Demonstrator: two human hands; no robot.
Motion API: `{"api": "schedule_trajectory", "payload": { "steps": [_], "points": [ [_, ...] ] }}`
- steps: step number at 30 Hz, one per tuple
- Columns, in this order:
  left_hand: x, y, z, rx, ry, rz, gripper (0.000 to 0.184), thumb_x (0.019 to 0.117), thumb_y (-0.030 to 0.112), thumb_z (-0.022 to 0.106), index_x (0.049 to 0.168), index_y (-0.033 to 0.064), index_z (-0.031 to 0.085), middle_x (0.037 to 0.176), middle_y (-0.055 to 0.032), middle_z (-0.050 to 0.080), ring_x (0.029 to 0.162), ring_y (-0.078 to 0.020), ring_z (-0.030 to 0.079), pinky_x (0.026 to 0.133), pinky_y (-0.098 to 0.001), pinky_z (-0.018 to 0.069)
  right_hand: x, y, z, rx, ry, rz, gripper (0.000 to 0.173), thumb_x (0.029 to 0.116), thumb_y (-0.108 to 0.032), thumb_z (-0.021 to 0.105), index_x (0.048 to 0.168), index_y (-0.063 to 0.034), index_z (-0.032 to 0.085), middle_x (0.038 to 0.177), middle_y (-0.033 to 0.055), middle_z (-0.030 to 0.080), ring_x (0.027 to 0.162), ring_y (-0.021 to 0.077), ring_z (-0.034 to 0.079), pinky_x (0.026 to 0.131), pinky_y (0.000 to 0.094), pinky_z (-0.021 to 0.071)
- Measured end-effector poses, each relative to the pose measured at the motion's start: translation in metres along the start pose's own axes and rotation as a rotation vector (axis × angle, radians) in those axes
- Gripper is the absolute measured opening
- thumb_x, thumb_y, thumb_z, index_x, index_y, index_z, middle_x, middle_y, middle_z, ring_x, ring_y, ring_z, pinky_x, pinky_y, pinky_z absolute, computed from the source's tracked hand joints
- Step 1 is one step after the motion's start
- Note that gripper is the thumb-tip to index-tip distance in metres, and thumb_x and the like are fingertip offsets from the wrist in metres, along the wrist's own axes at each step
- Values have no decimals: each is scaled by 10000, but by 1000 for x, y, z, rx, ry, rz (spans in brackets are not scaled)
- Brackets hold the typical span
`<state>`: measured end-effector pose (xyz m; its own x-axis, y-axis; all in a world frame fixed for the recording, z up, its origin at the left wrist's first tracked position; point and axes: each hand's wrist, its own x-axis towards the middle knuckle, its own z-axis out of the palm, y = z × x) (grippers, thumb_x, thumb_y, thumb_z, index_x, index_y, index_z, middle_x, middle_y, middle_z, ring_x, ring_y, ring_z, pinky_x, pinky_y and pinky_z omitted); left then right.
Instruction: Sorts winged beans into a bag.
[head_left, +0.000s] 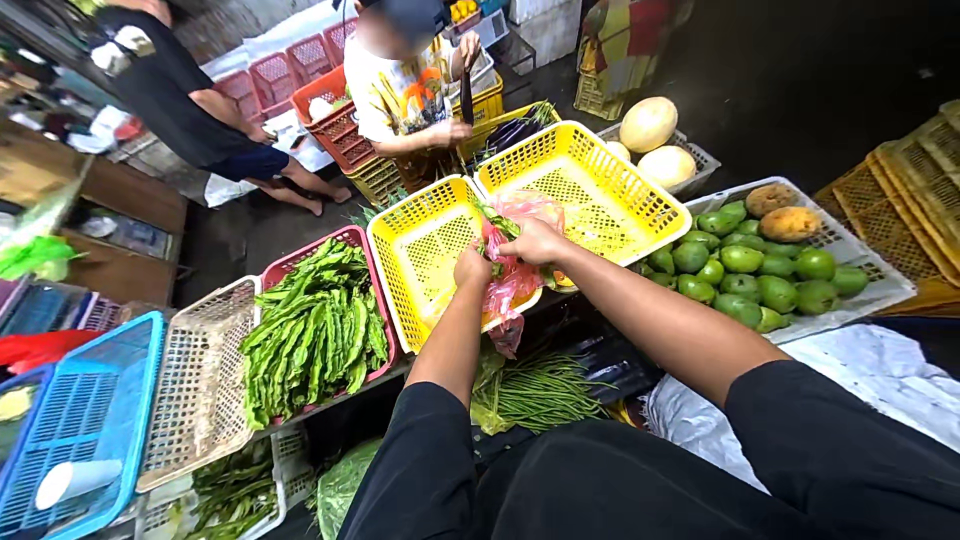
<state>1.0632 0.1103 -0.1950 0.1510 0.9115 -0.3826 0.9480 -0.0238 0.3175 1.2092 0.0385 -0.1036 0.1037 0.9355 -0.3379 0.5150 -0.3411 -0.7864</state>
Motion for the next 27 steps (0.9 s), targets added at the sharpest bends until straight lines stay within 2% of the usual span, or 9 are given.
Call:
{"api": "schedule_trajectory", "payload": {
  "steps": [2, 5, 8, 14, 17, 20, 22, 24, 27],
  "points": [
    [-3, -6, -6, -16, -1, 23, 547, 911, 342, 698, 1367, 74, 559, 1151, -222, 704, 1080, -408, 690, 873, -643, 554, -4, -1, 14, -120, 11, -28, 613, 821, -457, 853, 1252, -62, 668, 1038, 189, 715, 969, 366, 694, 865, 634, 546],
    [0, -25, -31, -107, -8, 22, 452, 895, 365, 713, 1226, 61, 662, 1082, -218, 718, 1037, -412, 696, 855, -670, 545, -4, -3, 35, -240, -9, -14, 568, 792, -463, 868, 1120, -37, 686, 995, 178, 713, 966, 365, 693, 858, 632, 545],
    [5, -58, -75, -152, -123, 98, 394, 900, 376, 721, 1105, 39, 713, 1000, -206, 723, 963, -382, 704, 856, -646, 549, 1, -10, 43, -314, -50, 5, 570, 789, -434, 870, 1150, -38, 678, 1048, 187, 708, 1020, 382, 682, 881, 646, 534],
    [-39, -95, -178, -87, -226, 214, 327, 852, 182, 793, 1102, -3, 694, 952, -185, 728, 858, -321, 713, 821, -565, 573, -2, -23, 64, -558, -198, -34, 470, 826, -412, 820, 1068, -31, 694, 998, 191, 712, 977, 396, 691, 836, 652, 540],
    [-61, -107, -213, -145, -190, 254, 300, 865, 118, 783, 1120, 0, 680, 943, -166, 733, 813, -286, 723, 793, -530, 596, 0, -18, 66, -440, -232, -87, 387, 856, -291, 810, 1116, -29, 693, 997, 208, 711, 964, 404, 691, 846, 670, 532],
    [-68, -123, -221, -251, -125, 268, 206, 892, 129, 726, 1062, 13, 712, 936, -154, 725, 846, -271, 704, 817, -532, 571, 0, -16, 53, -171, -285, -105, 291, 886, -147, 772, 1130, -17, 680, 961, 188, 704, 874, 335, 691, 798, 588, 558],
    [-67, -132, -212, -226, -160, 282, 205, 930, 173, 673, 1045, 7, 710, 939, -169, 715, 876, -290, 697, 834, -553, 557, -2, -13, 43, -49, -301, -115, 181, 892, -73, 727, 1050, -5, 670, 830, 142, 661, 689, 240, 621, 633, 461, 523],
    [-65, -139, -199, -257, -242, 300, 223, 981, 186, 608, 1048, -13, 683, 921, -165, 698, 839, -265, 682, 800, -509, 556, -10, -14, 31, 2, -326, -132, 153, 902, -19, 679, 1053, -26, 651, 775, 89, 621, 598, 166, 549, 555, 365, 475],
    [-59, -141, -183, -319, -296, 316, 234, 1010, 184, 543, 1057, -7, 670, 884, -145, 682, 768, -231, 665, 726, -457, 560, -36, -10, 6, 63, -321, -175, 259, 884, 71, 648, 1112, -48, 677, 909, 84, 711, 728, 173, 652, 663, 377, 552]
  ]
}}
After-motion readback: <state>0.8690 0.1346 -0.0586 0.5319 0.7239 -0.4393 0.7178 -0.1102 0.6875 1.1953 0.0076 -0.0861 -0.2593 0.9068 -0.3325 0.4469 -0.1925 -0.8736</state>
